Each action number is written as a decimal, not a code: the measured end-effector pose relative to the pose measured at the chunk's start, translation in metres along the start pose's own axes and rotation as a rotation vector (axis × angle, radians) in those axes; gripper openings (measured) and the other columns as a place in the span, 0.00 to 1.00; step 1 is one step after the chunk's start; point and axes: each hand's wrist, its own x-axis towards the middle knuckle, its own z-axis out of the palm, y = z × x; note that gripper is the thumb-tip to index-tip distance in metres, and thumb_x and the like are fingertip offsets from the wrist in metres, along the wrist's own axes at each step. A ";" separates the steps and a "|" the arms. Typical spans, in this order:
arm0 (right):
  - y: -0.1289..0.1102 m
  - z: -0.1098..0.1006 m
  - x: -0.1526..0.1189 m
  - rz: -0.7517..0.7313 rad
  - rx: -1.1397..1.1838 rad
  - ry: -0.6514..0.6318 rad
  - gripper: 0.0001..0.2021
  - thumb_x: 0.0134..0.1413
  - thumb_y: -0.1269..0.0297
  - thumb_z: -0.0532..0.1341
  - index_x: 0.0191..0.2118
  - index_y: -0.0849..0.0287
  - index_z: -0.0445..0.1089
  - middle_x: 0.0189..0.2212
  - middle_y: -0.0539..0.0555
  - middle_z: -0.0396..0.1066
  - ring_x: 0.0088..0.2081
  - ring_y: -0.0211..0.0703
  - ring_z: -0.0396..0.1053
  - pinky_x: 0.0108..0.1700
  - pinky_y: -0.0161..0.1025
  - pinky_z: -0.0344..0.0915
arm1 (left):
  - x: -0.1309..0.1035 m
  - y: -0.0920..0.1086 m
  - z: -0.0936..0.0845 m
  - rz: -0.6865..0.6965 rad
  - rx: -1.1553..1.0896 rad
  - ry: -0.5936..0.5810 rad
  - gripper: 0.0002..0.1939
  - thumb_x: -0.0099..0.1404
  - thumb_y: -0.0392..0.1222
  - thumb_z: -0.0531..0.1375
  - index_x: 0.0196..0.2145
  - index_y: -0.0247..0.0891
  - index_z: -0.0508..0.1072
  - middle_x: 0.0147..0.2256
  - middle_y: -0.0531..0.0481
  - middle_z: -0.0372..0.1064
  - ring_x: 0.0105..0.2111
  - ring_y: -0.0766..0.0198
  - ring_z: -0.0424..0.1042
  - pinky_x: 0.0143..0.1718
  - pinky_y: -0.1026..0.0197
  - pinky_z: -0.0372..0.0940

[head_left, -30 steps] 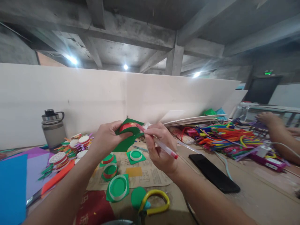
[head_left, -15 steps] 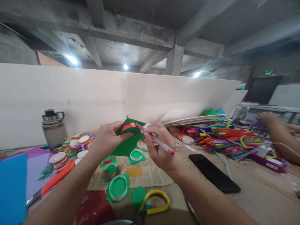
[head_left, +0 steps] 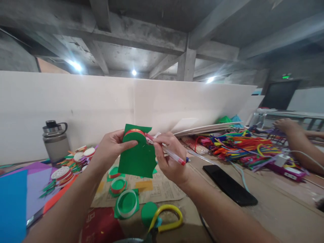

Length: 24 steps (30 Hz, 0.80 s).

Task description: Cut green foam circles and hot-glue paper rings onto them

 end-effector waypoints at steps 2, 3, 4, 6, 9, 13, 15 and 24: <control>-0.001 0.000 0.000 0.010 0.011 -0.005 0.10 0.55 0.77 0.58 0.41 0.56 0.64 0.34 0.54 0.68 0.38 0.41 0.69 0.39 0.42 0.68 | 0.001 -0.002 0.000 -0.006 -0.043 -0.004 0.16 0.52 0.40 0.68 0.41 0.39 0.78 0.37 0.48 0.78 0.34 0.59 0.76 0.36 0.59 0.71; -0.001 0.000 0.000 0.015 0.016 -0.009 0.09 0.55 0.77 0.57 0.41 0.56 0.64 0.34 0.54 0.68 0.38 0.41 0.69 0.40 0.42 0.69 | 0.002 -0.003 0.000 -0.012 -0.057 -0.003 0.16 0.52 0.40 0.68 0.41 0.39 0.78 0.37 0.47 0.78 0.33 0.59 0.76 0.36 0.59 0.71; -0.001 0.000 0.000 0.019 0.020 -0.015 0.09 0.55 0.77 0.57 0.41 0.56 0.64 0.34 0.54 0.68 0.39 0.41 0.69 0.40 0.42 0.69 | 0.002 -0.004 0.000 -0.018 -0.065 -0.001 0.16 0.52 0.39 0.68 0.41 0.39 0.78 0.36 0.47 0.78 0.33 0.59 0.76 0.36 0.59 0.71; -0.001 0.000 0.000 0.017 0.026 -0.017 0.10 0.55 0.77 0.57 0.41 0.56 0.64 0.35 0.54 0.68 0.39 0.42 0.69 0.40 0.43 0.69 | 0.003 -0.005 -0.001 -0.018 -0.072 0.008 0.17 0.52 0.40 0.68 0.41 0.39 0.78 0.35 0.47 0.78 0.32 0.58 0.76 0.35 0.59 0.71; 0.000 0.000 -0.001 0.002 0.028 -0.020 0.11 0.55 0.77 0.58 0.41 0.56 0.64 0.35 0.54 0.69 0.40 0.42 0.68 0.42 0.43 0.69 | 0.003 -0.005 -0.001 -0.003 -0.093 0.031 0.17 0.51 0.41 0.69 0.41 0.38 0.79 0.34 0.46 0.78 0.33 0.57 0.76 0.36 0.59 0.71; 0.000 0.002 -0.001 -0.011 0.029 -0.034 0.10 0.54 0.78 0.58 0.41 0.57 0.64 0.35 0.54 0.70 0.40 0.42 0.68 0.43 0.44 0.68 | 0.004 -0.004 -0.001 0.011 -0.152 0.037 0.17 0.52 0.41 0.69 0.41 0.37 0.78 0.35 0.46 0.78 0.33 0.58 0.76 0.37 0.59 0.70; -0.002 0.002 0.000 -0.011 0.036 -0.031 0.10 0.54 0.77 0.58 0.40 0.57 0.65 0.34 0.54 0.70 0.39 0.42 0.68 0.42 0.44 0.68 | 0.005 -0.005 -0.001 0.025 -0.189 0.040 0.16 0.52 0.40 0.68 0.40 0.36 0.78 0.35 0.46 0.78 0.33 0.59 0.76 0.37 0.60 0.70; 0.002 -0.002 0.003 0.185 0.065 0.035 0.10 0.62 0.73 0.53 0.45 0.54 0.67 0.38 0.53 0.71 0.41 0.41 0.68 0.46 0.43 0.65 | 0.011 -0.019 0.001 -0.007 -0.323 0.080 0.17 0.52 0.41 0.68 0.41 0.37 0.77 0.37 0.45 0.78 0.36 0.58 0.76 0.40 0.59 0.69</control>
